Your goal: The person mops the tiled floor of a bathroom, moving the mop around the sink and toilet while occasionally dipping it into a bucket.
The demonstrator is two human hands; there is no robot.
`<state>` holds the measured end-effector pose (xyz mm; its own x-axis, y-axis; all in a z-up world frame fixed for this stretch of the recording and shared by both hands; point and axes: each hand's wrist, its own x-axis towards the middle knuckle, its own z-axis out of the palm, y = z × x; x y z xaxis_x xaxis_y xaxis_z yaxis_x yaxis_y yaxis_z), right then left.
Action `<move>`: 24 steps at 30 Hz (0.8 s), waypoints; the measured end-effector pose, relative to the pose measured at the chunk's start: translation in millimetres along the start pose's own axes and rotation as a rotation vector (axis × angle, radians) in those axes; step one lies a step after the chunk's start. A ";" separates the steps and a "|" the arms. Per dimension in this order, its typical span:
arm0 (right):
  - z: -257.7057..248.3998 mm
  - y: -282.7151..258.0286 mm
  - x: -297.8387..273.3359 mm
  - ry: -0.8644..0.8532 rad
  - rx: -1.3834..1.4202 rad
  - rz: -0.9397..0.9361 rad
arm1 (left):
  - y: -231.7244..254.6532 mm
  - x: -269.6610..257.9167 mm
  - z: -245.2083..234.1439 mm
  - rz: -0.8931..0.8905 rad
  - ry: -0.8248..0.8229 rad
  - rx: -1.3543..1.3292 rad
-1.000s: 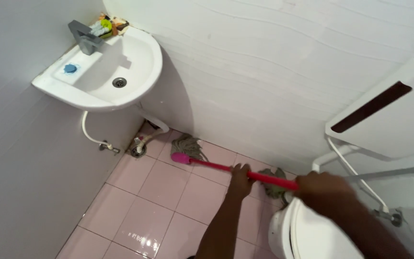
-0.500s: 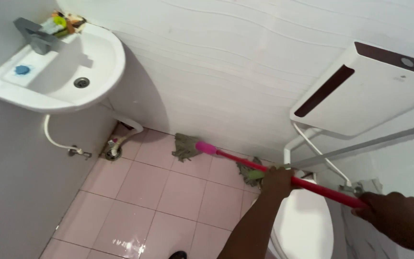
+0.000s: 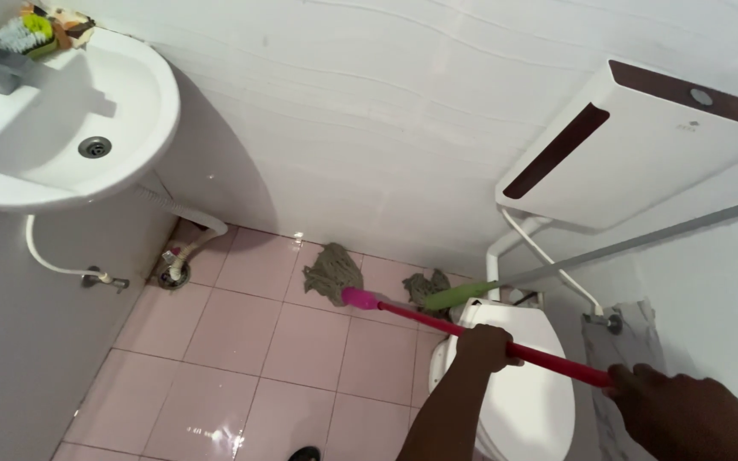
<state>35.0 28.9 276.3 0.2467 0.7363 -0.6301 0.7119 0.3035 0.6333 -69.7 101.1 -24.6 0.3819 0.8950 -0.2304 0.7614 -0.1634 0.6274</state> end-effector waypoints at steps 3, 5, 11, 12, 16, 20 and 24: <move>-11.7 0.0 0.8 0.074 -0.024 -0.032 | -4.3 0.8 -14.6 -0.047 -0.017 -0.042; -17.5 -3.4 7.8 0.120 -0.023 -0.049 | -14.1 0.4 -24.4 -0.087 -0.044 -0.038; -26.2 -40.1 37.4 0.306 -0.062 -0.219 | -78.4 -17.8 -46.1 -0.158 0.045 -0.046; -30.5 -51.6 41.2 0.412 -0.032 -0.271 | -93.1 -25.0 -52.3 -0.187 0.049 -0.067; -75.1 -110.2 50.7 0.557 0.090 -0.415 | -170.8 -49.2 -82.2 -0.318 0.112 -0.189; -140.6 -161.0 32.4 0.443 0.200 -0.484 | -262.4 -50.3 -87.3 -0.207 0.316 -0.144; -176.2 -185.8 25.7 0.582 0.050 -0.563 | -286.0 -72.3 -116.7 -0.321 0.310 -0.263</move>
<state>-206.8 98.0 221.6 -0.5292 0.6819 -0.5049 0.6592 0.7051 0.2613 -376.3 131.5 -100.6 -0.0531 0.9703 -0.2362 0.6421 0.2143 0.7361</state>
